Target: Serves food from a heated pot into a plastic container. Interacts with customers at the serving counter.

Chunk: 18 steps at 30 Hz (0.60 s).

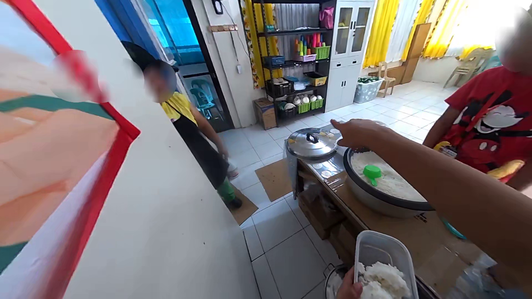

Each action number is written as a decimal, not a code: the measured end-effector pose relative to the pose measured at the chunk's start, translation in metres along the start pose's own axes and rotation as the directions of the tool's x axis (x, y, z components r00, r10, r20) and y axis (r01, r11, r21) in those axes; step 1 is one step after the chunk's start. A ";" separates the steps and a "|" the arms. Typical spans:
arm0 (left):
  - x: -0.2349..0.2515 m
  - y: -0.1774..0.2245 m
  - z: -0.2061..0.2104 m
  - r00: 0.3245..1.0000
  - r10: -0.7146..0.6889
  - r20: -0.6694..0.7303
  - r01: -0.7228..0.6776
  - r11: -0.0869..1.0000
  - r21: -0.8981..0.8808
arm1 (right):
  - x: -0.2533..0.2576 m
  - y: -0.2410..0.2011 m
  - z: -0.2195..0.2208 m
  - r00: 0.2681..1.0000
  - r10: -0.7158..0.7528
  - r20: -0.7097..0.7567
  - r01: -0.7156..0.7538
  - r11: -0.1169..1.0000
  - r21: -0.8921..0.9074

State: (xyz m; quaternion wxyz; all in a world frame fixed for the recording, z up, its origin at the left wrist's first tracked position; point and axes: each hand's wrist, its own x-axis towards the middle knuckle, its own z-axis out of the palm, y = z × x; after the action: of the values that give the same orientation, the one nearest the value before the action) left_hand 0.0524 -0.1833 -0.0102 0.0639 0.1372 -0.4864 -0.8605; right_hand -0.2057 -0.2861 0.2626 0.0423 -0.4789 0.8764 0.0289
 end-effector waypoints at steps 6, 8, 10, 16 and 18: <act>0.002 -0.001 0.002 0.995 -0.048 -0.082 0.047 0.999 -0.013 | -0.175 0.016 0.060 0.937 -0.325 0.131 0.301 0.938 0.174; 0.007 0.001 0.005 0.996 -0.063 -0.059 0.063 0.998 -0.003 | -0.239 0.052 0.082 0.920 -0.350 0.177 0.291 0.912 0.289; 0.012 0.003 0.010 0.996 -0.082 -0.028 0.083 0.997 0.009 | -0.299 0.093 0.097 0.956 -0.242 0.166 0.174 0.923 0.344; 0.023 -0.002 0.038 0.996 -0.073 0.057 0.074 0.997 -0.014 | -0.427 0.225 0.108 0.860 0.509 0.026 -0.496 0.824 0.274; 0.027 -0.009 0.043 0.984 -0.091 0.150 0.095 0.995 -0.019 | -0.466 0.280 0.124 0.689 0.725 0.002 -0.712 0.677 0.185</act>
State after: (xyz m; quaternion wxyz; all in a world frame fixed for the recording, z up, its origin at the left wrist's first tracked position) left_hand 0.0143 -0.1499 -0.0016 -0.0112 0.0941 -0.4714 -0.8768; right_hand -0.1846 0.2663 0.1893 0.0371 -0.0915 0.9939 -0.0493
